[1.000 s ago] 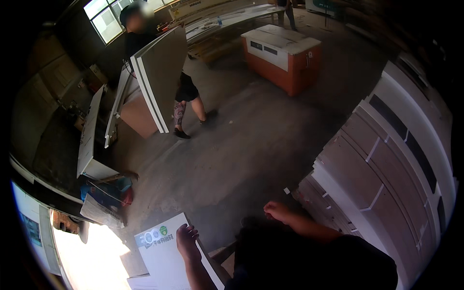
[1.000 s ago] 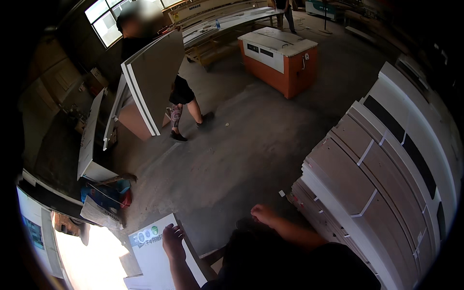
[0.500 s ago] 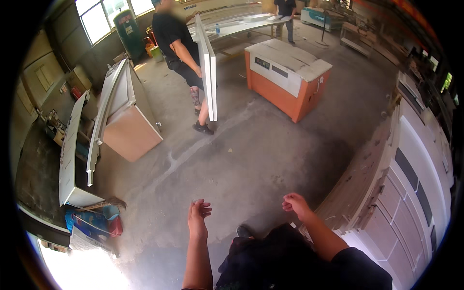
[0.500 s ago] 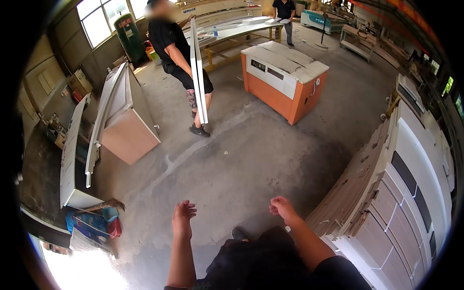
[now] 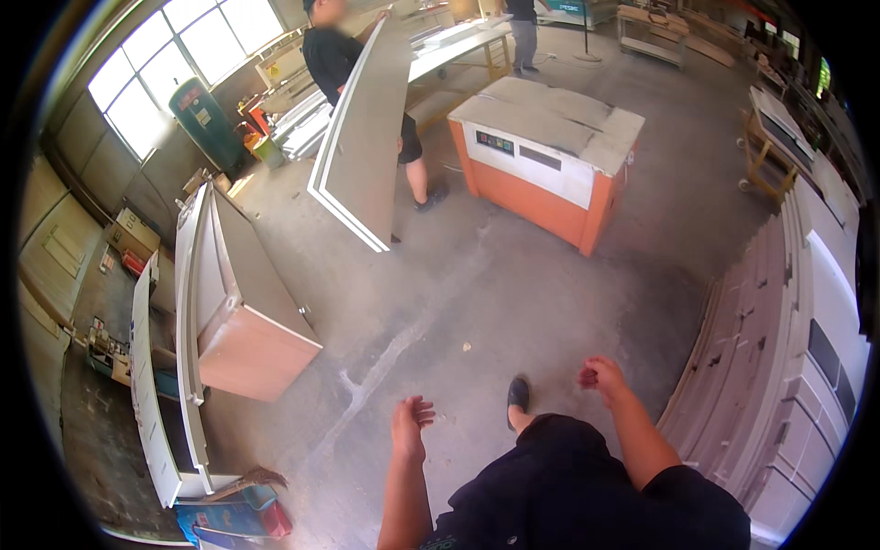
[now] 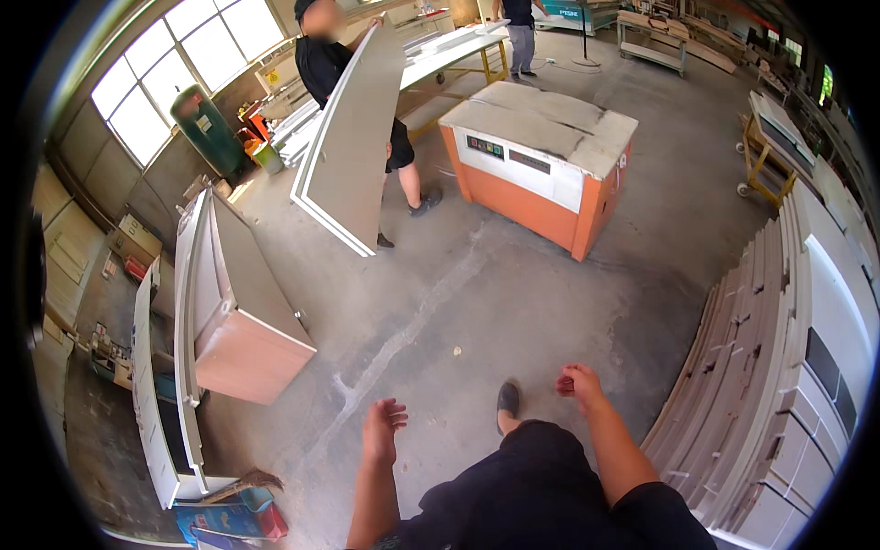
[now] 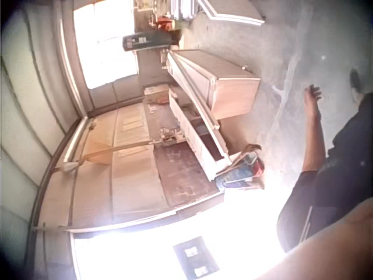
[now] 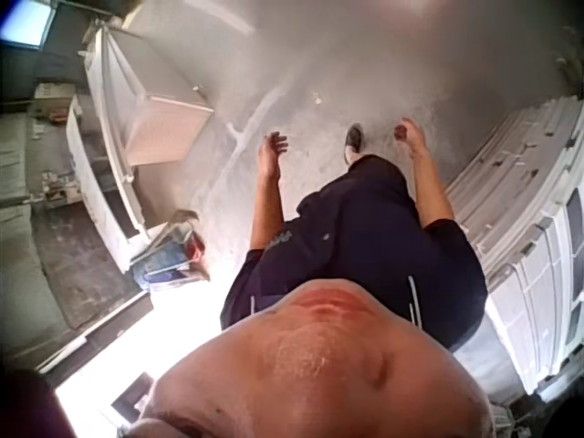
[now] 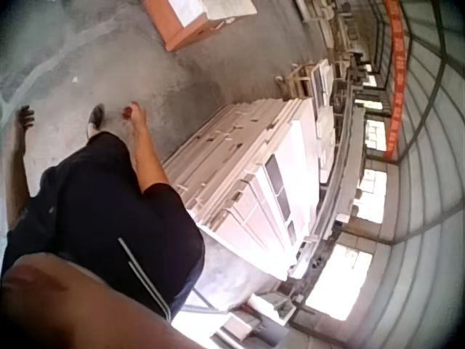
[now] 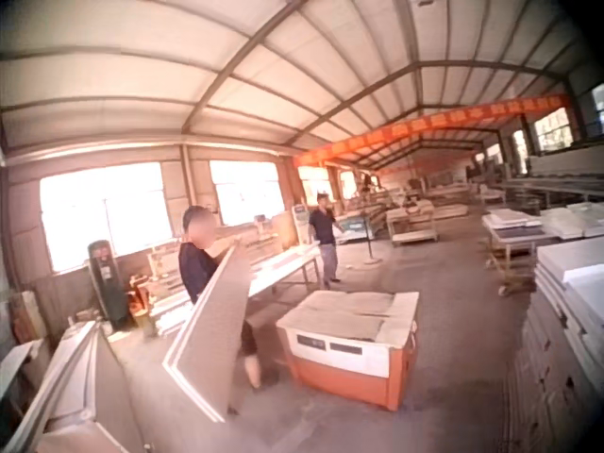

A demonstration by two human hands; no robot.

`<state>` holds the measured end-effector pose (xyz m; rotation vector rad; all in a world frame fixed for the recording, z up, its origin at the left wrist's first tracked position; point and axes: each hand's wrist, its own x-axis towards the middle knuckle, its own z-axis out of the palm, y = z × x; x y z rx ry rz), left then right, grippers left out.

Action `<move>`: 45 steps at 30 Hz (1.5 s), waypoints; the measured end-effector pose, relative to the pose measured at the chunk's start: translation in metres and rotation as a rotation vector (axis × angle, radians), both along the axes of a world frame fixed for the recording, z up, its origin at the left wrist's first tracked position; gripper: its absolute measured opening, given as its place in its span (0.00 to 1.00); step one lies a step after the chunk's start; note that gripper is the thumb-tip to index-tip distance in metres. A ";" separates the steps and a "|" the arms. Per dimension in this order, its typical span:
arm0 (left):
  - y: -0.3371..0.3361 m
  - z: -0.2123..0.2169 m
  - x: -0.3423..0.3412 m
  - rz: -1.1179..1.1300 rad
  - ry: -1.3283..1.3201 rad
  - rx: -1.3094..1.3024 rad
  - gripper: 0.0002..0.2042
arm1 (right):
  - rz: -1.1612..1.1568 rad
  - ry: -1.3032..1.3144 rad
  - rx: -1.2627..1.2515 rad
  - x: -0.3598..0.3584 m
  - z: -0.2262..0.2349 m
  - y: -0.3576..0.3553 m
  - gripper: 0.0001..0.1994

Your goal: The person wraps a long white panel with a white plastic strap, securing it with a coworker's assistance. They then carry the bundled panel and place it on a stack of similar panels. Finally, the person picks up a large flat white board and places it on a workbench.

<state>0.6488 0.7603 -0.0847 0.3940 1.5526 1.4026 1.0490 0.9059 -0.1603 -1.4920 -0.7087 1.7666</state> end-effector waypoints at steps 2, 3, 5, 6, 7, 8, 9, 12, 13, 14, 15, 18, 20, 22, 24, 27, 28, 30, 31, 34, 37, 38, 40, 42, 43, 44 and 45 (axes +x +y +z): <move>0.045 0.004 -0.025 0.015 0.010 -0.033 0.18 | -0.002 0.006 -0.014 -0.028 0.006 0.054 0.09; 0.067 0.007 -0.034 0.013 0.021 -0.049 0.18 | 0.024 0.007 0.018 -0.042 0.014 0.081 0.09; 0.111 0.008 -0.055 0.006 0.049 -0.044 0.19 | 0.073 0.002 0.074 -0.078 0.034 0.140 0.09; 0.129 0.007 -0.063 0.002 0.049 -0.059 0.19 | 0.101 -0.017 0.102 -0.095 0.044 0.166 0.09; 0.150 0.008 -0.070 0.000 0.047 -0.073 0.19 | 0.131 -0.038 0.133 -0.112 0.053 0.191 0.09; 0.176 0.007 -0.078 -0.002 0.047 -0.072 0.19 | 0.157 -0.010 0.152 -0.131 0.065 0.214 0.09; 0.197 0.003 -0.086 -0.027 0.023 -0.062 0.21 | 0.178 0.018 0.173 -0.148 0.079 0.235 0.09; 0.269 -0.007 -0.110 -0.082 -0.023 -0.131 0.21 | 0.196 0.050 0.186 -0.179 0.092 0.287 0.09; 0.295 -0.012 -0.120 -0.101 -0.020 -0.129 0.21 | 0.191 0.052 0.184 -0.187 0.092 0.305 0.09; 0.322 -0.020 -0.132 -0.117 -0.016 -0.124 0.21 | 0.173 0.048 0.164 -0.192 0.085 0.322 0.09; 0.352 -0.027 -0.144 -0.132 -0.017 -0.114 0.21 | 0.157 0.040 0.150 -0.195 0.077 0.339 0.08; 0.447 -0.042 -0.189 -0.157 0.003 -0.107 0.20 | 0.079 -0.006 0.091 -0.200 0.052 0.393 0.08; 0.512 -0.044 -0.214 -0.163 0.002 -0.094 0.20 | 0.002 -0.055 0.046 -0.205 0.042 0.427 0.08; 0.573 -0.041 -0.233 -0.176 -0.030 -0.116 0.20 | -0.086 -0.119 -0.010 -0.210 0.040 0.452 0.08; 0.632 -0.035 -0.247 -0.236 -0.018 -0.101 0.20 | -0.144 -0.102 -0.010 -0.219 0.046 0.476 0.09; 0.711 -0.014 -0.259 -0.329 0.033 -0.075 0.20 | -0.221 -0.100 0.005 -0.234 0.058 0.516 0.09; 0.733 -0.006 -0.261 -0.347 0.027 -0.074 0.20 | -0.242 -0.102 0.013 -0.241 0.059 0.529 0.09; 0.776 0.003 -0.261 -0.376 0.012 -0.065 0.20 | -0.268 -0.098 0.010 -0.250 0.057 0.556 0.10; 0.796 0.003 -0.262 -0.392 0.003 -0.066 0.20 | -0.277 -0.100 0.005 -0.253 0.055 0.568 0.10; 0.853 -0.006 -0.264 -0.421 -0.025 -0.065 0.21 | -0.307 -0.079 0.000 -0.260 0.043 0.611 0.10; 0.909 -0.016 -0.264 -0.422 -0.047 -0.071 0.21 | -0.329 -0.067 -0.003 -0.258 0.035 0.663 0.10; 0.926 -0.015 -0.266 -0.417 -0.049 -0.086 0.22 | -0.336 -0.059 -0.007 -0.259 0.032 0.681 0.10; 0.960 -0.014 -0.272 -0.397 -0.044 -0.114 0.22 | -0.384 -0.022 0.023 -0.254 0.026 0.719 0.10; 0.992 -0.011 -0.274 -0.361 -0.039 -0.126 0.23 | -0.426 0.004 0.065 -0.246 0.031 0.768 0.10; 1.011 -0.008 -0.280 -0.332 -0.015 -0.114 0.23 | -0.447 0.016 0.084 -0.244 0.034 0.793 0.10; 1.029 -0.007 -0.288 -0.298 0.000 -0.107 0.23 | -0.463 0.020 0.099 -0.238 0.038 0.817 0.10; 1.043 -0.004 -0.291 -0.269 0.012 -0.108 0.23 | -0.506 0.059 0.136 -0.231 0.049 0.839 0.09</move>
